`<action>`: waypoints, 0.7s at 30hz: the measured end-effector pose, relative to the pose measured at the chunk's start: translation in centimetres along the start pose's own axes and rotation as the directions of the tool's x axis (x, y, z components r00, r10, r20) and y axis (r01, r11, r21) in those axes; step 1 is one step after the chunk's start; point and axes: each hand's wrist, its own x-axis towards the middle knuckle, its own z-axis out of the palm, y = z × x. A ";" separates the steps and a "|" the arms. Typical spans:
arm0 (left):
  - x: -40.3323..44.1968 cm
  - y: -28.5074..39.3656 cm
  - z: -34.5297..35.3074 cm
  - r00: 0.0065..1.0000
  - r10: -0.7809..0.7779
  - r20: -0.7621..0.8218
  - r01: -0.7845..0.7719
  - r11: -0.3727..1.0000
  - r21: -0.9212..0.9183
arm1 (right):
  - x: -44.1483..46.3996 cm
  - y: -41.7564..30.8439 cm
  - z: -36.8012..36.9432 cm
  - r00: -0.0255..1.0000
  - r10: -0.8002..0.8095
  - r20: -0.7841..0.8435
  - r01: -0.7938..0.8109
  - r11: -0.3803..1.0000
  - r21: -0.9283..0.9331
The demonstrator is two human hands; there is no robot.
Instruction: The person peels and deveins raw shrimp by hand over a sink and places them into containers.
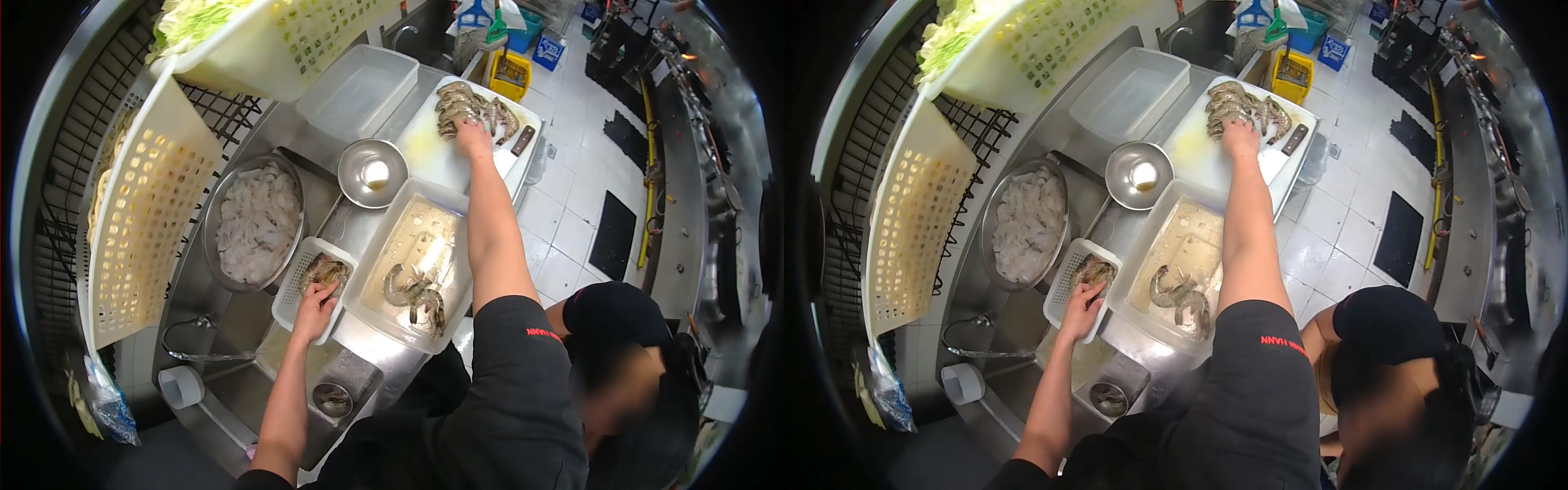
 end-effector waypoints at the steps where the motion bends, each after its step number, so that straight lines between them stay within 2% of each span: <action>1: 0.0 0.0 0.1 1.000 -0.015 0.006 0.015 0.999 -0.043 | 0.4 0.3 0.5 0.999 0.013 -0.043 -0.014 1.000 -0.009; 2: 0.0 -0.1 0.1 0.999 -0.029 0.014 0.030 0.996 -0.087 | 0.6 0.7 0.9 0.996 0.029 -0.087 -0.030 0.999 -0.020; 3: 0.0 0.0 0.1 1.000 -0.008 -0.002 0.008 0.997 -0.081 | 0.8 1.2 1.2 0.994 -0.035 -0.102 0.025 0.995 -0.094; 6: 0.2 -1.1 0.3 0.999 0.037 -0.022 -0.039 0.996 -0.075 | 0.5 1.6 1.3 1.000 -0.028 0.003 0.028 0.997 -0.068; 8: 0.3 -1.1 0.4 0.998 0.047 -0.037 -0.049 0.997 -0.051 | 0.3 1.9 1.7 0.999 -0.047 -0.004 0.047 0.998 -0.028; 10: -0.1 -0.3 -0.1 0.997 0.050 -0.058 -0.052 0.998 -0.025 | -0.7 2.0 1.8 0.987 -0.109 -0.114 0.119 0.989 0.086; 11: -0.3 0.5 -0.4 0.996 -0.021 -0.084 0.014 0.996 -0.083 | -0.4 2.0 2.1 0.946 -0.167 -0.279 0.222 0.959 0.177; 12: -0.8 1.0 -0.8 0.989 -0.100 -0.107 0.084 0.986 -0.144 | -1.3 1.0 0.6 0.941 -0.192 -0.277 0.245 0.955 0.169; 13: -1.3 0.5 -0.9 0.986 -0.065 -0.151 0.041 0.987 -0.157 | -3.2 -0.7 -2.0 0.942 -0.184 -0.281 0.267 0.917 0.297; 14: -2.1 0.4 -1.4 0.980 -0.095 -0.177 0.064 0.983 -0.173 | -6.0 -3.3 -5.0 0.945 -0.179 -0.274 0.285 0.860 0.423; 15: -3.1 0.3 -1.7 0.984 -0.061 -0.168 -0.015 0.907 -0.422 | -9.8 -6.5 -8.4 0.961 -0.218 -0.169 0.274 0.684 0.676; 16: -4.2 0.4 -2.0 0.983 -0.024 -0.182 -0.100 0.761 -0.641 | -14.1 -10.0 -11.6 0.956 -0.286 -0.062 0.194 0.461 0.866; 17: -5.9 1.8 -3.6 0.985 -0.009 -0.174 -0.119 0.696 -0.708 | -17.8 -13.0 -13.2 0.922 -0.383 -0.063 0.240 0.436 0.868; 18: -7.5 2.3 -4.7 0.978 -0.036 -0.204 -0.123 0.689 -0.714 | -21.2 -15.9 -14.0 0.879 -0.471 -0.071 0.286 0.402 0.870; 20: -10.6 2.0 -6.3 0.921 -0.081 -0.382 -0.292 0.507 -0.811 | -27.9 -23.1 -12.9 0.728 -0.683 -0.068 0.307 0.235 0.922; 21: -12.0 1.3 -6.7 0.851 -0.206 -0.484 -0.326 0.516 -0.792 | -31.2 -27.0 -11.3 0.700 -0.712 0.059 0.210 0.283 0.936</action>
